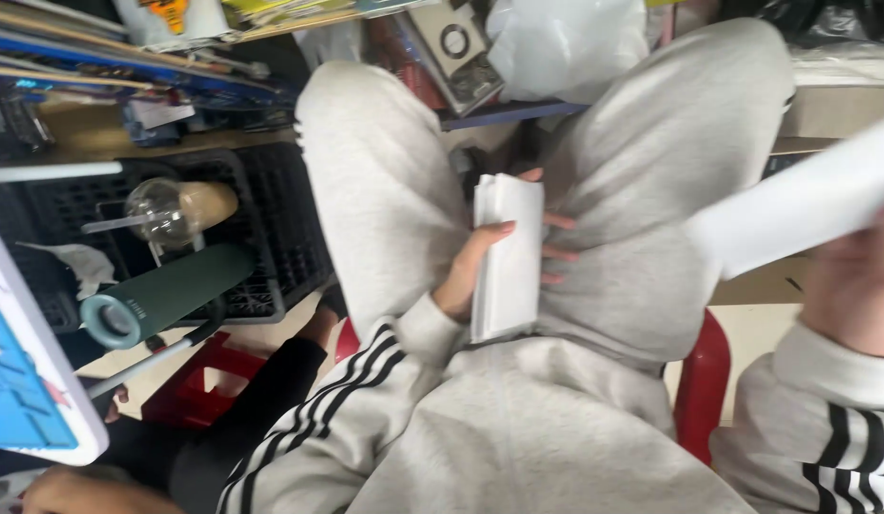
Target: Unboxing small electronic accessories from individual packaging and sorting them into a box
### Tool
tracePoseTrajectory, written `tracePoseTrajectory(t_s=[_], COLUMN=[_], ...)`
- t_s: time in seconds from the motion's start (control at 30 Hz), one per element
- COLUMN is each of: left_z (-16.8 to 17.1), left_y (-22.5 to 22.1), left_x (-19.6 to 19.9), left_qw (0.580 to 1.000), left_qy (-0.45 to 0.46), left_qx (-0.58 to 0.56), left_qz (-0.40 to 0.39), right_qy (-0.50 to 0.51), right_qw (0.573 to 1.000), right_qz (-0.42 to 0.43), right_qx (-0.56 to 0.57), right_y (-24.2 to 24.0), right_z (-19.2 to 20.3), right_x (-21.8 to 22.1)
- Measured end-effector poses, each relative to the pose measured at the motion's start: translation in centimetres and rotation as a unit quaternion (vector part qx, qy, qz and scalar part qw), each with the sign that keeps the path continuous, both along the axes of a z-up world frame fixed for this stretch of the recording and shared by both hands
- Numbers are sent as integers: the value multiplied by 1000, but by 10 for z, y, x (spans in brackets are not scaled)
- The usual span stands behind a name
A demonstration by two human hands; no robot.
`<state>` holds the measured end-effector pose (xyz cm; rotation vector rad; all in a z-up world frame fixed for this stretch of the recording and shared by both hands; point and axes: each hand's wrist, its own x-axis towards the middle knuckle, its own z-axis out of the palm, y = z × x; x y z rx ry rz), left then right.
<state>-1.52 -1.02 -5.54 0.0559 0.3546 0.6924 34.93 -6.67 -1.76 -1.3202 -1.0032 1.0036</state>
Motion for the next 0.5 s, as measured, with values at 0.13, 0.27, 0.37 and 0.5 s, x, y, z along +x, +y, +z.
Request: tracePoseTrajectory(t_s=[0.13, 0.27, 0.37, 0.5], left_z=[16, 59, 82, 63], left_y=[5, 12, 9, 8], left_x=[1, -1, -5, -10], left_qw=[997, 992, 994, 995], left_qy=[-69, 83, 34, -72], left_qx=[-32, -90, -99, -1], left_qz=[-4, 10, 2, -68], right_qy=[-193, -146, -258, -233], right_qw=[972, 975, 950, 968], right_qz=[2, 160, 175, 88], right_qx=[-132, -54, -11, -21], right_y=[20, 39, 41, 39], right_z=[47, 50, 53, 51], right_x=[-125, -181, -172, -115])
